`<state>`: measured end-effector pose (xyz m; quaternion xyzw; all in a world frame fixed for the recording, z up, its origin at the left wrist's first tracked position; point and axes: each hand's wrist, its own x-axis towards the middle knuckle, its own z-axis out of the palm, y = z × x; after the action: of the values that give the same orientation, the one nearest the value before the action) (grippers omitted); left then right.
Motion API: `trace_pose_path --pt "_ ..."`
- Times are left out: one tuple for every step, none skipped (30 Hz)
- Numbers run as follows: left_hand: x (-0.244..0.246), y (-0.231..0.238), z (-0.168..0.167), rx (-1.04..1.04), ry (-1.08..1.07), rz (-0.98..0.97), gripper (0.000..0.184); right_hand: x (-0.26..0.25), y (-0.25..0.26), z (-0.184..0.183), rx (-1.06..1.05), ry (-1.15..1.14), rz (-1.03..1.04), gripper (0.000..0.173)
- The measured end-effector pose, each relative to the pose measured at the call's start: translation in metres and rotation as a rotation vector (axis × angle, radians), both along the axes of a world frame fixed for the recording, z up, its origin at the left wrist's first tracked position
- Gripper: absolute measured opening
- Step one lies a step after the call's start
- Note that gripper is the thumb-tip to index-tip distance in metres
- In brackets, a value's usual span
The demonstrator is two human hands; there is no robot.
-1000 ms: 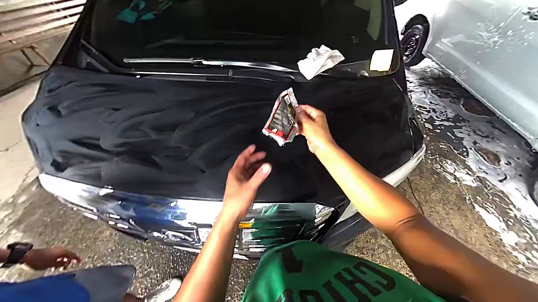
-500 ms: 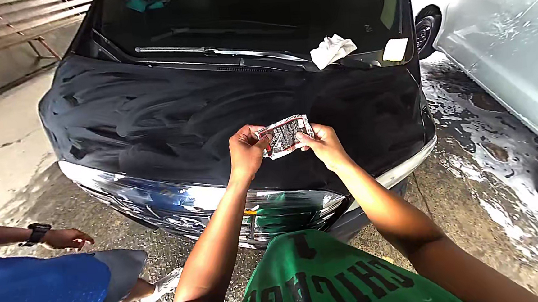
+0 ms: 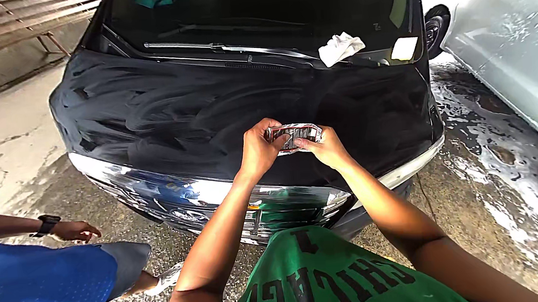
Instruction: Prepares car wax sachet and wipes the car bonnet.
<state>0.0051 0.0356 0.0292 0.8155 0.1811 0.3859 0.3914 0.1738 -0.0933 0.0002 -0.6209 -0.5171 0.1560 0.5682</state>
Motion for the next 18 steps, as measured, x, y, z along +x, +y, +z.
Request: trace_pose_path --pt "-0.001 0.002 -0.001 -0.034 -0.003 -0.023 0.023 -0.001 -0.001 0.000 0.005 -0.002 -0.014 0.024" --pt "-0.001 0.004 -0.004 -0.061 -0.009 -0.034 0.021 -0.001 -0.002 0.001 0.014 -0.008 -0.022 0.023" --pt "-0.002 0.005 -0.007 -0.071 -0.016 -0.033 0.019 0.000 -0.002 0.000 0.023 -0.014 -0.022 0.022" --pt "-0.003 0.005 -0.010 -0.056 -0.016 -0.025 0.016 0.000 -0.002 0.000 0.031 -0.016 -0.015 0.020" --pt "-0.004 0.004 -0.012 -0.019 -0.012 -0.017 0.014 0.002 -0.002 -0.001 0.032 -0.023 -0.011 0.019" --pt "-0.002 0.004 -0.012 0.014 -0.003 -0.008 0.012 0.006 -0.002 -0.001 0.023 -0.035 -0.013 0.020" --pt "0.000 0.003 -0.010 0.032 0.002 -0.012 0.011 0.009 -0.002 0.000 0.011 -0.053 -0.024 0.022" --pt "0.002 0.003 -0.009 0.035 -0.003 -0.024 0.010 0.012 -0.002 -0.001 0.006 -0.065 -0.038 0.024" --pt "0.003 0.004 -0.008 0.024 -0.018 -0.042 0.010 0.014 -0.003 -0.001 0.007 -0.071 -0.047 0.026" --pt "0.005 0.005 -0.007 -0.001 -0.032 -0.068 0.010 0.015 -0.003 0.000 0.016 -0.072 -0.049 0.027" --pt "0.006 0.007 -0.008 -0.029 -0.043 -0.088 0.010 0.015 -0.004 0.000 0.031 -0.062 -0.045 0.027" --pt "0.007 0.008 -0.009 -0.054 -0.052 -0.093 0.008 0.015 -0.005 0.000 0.052 -0.051 -0.035 0.026" --pt "0.009 0.010 -0.010 -0.062 -0.056 -0.089 0.006 0.014 -0.005 -0.001 0.078 -0.044 -0.022 0.024" --pt "0.011 0.011 -0.011 -0.060 -0.057 -0.079 0.006 0.014 -0.005 -0.002 0.100 -0.038 -0.010 0.022" --pt "0.013 0.011 -0.011 -0.060 -0.062 -0.074 0.008 0.015 -0.005 -0.001 0.105 -0.031 0.002 0.021" --pt "0.014 0.012 -0.010 -0.070 -0.066 -0.082 0.012 0.017 -0.005 0.000 0.109 -0.027 -0.005 0.021" --pt "0.014 0.012 -0.010 -0.095 -0.066 -0.105 0.017 0.017 -0.006 0.000 0.116 -0.025 -0.026 0.021" --pt "0.015 0.013 -0.010 -0.126 -0.065 -0.129 0.020 0.018 -0.007 0.000 0.126 -0.025 -0.044 0.021"
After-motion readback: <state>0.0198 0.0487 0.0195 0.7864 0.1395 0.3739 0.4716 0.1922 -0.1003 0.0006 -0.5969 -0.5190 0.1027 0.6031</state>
